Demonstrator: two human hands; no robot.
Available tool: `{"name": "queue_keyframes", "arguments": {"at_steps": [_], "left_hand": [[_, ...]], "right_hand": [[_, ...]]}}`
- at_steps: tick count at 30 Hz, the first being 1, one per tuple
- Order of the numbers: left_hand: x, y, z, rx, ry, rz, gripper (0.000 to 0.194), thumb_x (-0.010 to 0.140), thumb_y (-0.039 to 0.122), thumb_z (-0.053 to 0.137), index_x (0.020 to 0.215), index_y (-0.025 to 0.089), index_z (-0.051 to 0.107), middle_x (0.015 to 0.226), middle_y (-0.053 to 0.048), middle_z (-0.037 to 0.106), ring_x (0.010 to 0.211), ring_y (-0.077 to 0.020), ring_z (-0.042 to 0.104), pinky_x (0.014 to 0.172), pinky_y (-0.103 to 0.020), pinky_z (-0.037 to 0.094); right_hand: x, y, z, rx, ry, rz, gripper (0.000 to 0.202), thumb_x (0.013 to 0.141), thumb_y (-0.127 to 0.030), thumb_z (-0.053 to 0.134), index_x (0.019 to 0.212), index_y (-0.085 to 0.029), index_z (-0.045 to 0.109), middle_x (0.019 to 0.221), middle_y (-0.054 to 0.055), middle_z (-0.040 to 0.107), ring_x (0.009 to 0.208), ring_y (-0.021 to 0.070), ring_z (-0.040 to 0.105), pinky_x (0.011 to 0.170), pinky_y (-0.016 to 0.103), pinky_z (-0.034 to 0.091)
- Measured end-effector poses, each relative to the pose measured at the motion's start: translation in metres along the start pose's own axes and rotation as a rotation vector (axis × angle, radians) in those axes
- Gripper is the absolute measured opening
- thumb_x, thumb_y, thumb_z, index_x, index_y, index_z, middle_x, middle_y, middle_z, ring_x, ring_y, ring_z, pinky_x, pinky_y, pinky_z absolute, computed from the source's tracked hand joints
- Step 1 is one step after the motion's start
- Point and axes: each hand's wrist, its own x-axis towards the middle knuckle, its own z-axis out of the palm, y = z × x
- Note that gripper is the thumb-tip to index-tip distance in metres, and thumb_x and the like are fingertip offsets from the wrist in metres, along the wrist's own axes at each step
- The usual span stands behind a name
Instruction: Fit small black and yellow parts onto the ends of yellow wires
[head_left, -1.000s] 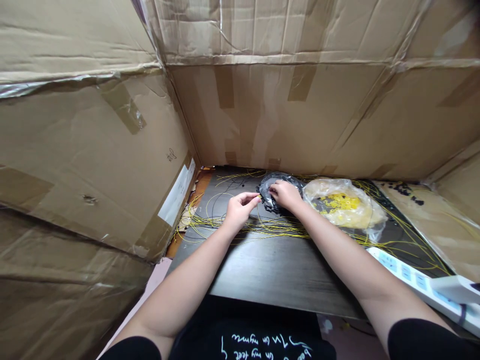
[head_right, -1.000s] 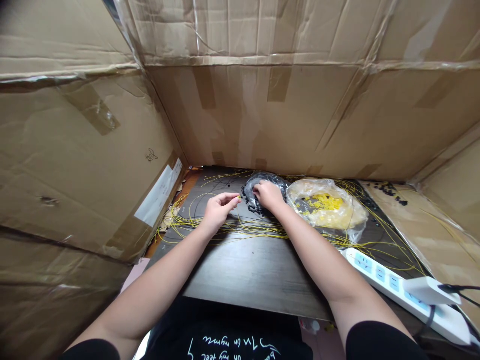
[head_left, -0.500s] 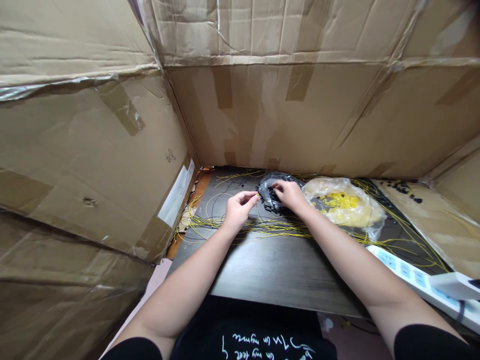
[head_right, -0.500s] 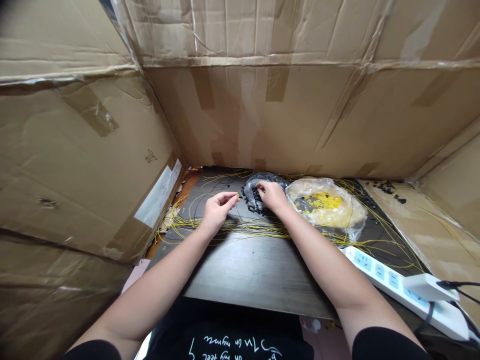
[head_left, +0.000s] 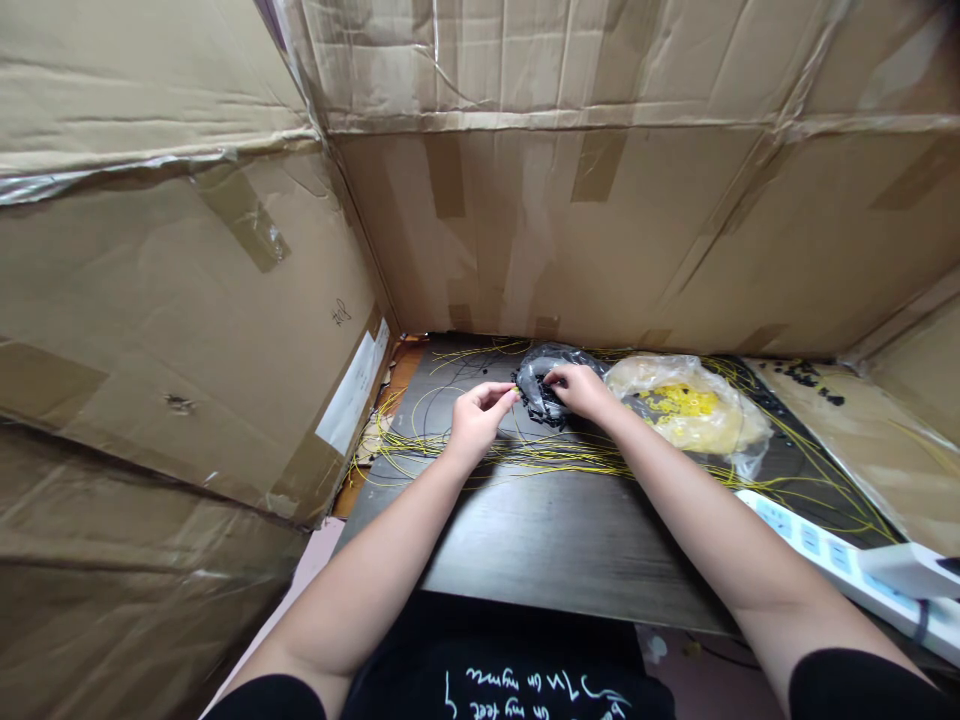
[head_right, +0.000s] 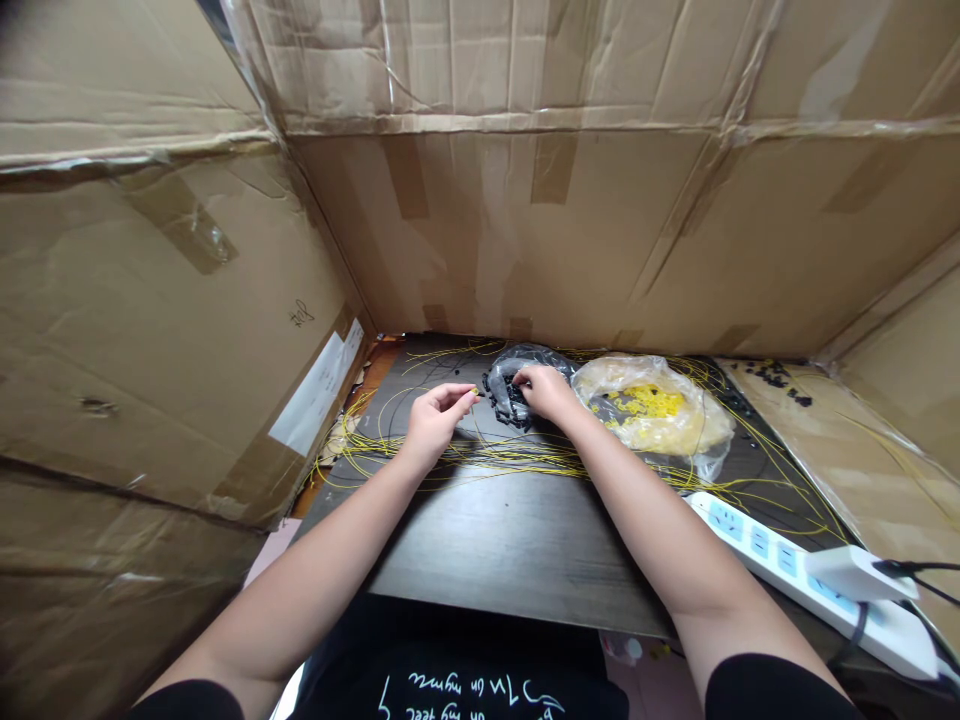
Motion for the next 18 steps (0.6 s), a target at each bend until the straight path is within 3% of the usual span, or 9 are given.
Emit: {"name": "queue_keyframes", "arguments": {"at_steps": [7, 10, 14, 18], "left_hand": [[0.0, 0.002, -0.001, -0.01, -0.016, -0.005, 0.036, 0.074, 0.042, 0.077, 0.096, 0.014, 0.072, 0.089, -0.01, 0.076, 0.081, -0.019, 0.07, 0.079, -0.033, 0.054], [0.0, 0.003, 0.0, -0.022, -0.053, -0.02, 0.035, 0.074, 0.041, 0.077, 0.096, 0.015, 0.071, 0.09, -0.01, 0.076, 0.083, -0.0195, 0.07, 0.079, -0.032, 0.054], [-0.003, 0.006, 0.001, -0.065, -0.134, -0.027, 0.034, 0.073, 0.039, 0.079, 0.095, 0.015, 0.071, 0.092, -0.01, 0.076, 0.085, -0.0198, 0.071, 0.079, -0.032, 0.054], [-0.008, 0.009, 0.005, -0.11, -0.23, -0.001, 0.033, 0.073, 0.038, 0.08, 0.095, 0.015, 0.072, 0.095, -0.01, 0.076, 0.084, -0.0186, 0.07, 0.08, -0.031, 0.054]], "right_hand": [[-0.001, -0.014, 0.003, 0.184, 0.034, 0.056, 0.025, 0.089, -0.017, 0.054, 0.108, -0.018, 0.072, 0.104, 0.005, 0.075, 0.096, 0.0157, 0.07, 0.09, 0.029, 0.053], [-0.014, -0.027, 0.0, 0.426, 0.05, 0.041, 0.026, 0.091, -0.02, 0.051, 0.11, -0.016, 0.069, 0.105, 0.007, 0.074, 0.09, 0.0147, 0.071, 0.086, 0.029, 0.056], [-0.044, -0.054, -0.013, 0.775, 0.055, -0.044, 0.024, 0.088, -0.033, 0.06, 0.105, -0.017, 0.068, 0.101, 0.007, 0.074, 0.089, 0.0169, 0.07, 0.084, 0.033, 0.057], [-0.074, -0.077, -0.027, 0.649, 0.173, -0.136, 0.023, 0.086, -0.038, 0.067, 0.099, -0.02, 0.071, 0.096, 0.005, 0.074, 0.088, 0.0172, 0.069, 0.082, 0.031, 0.056]]}}
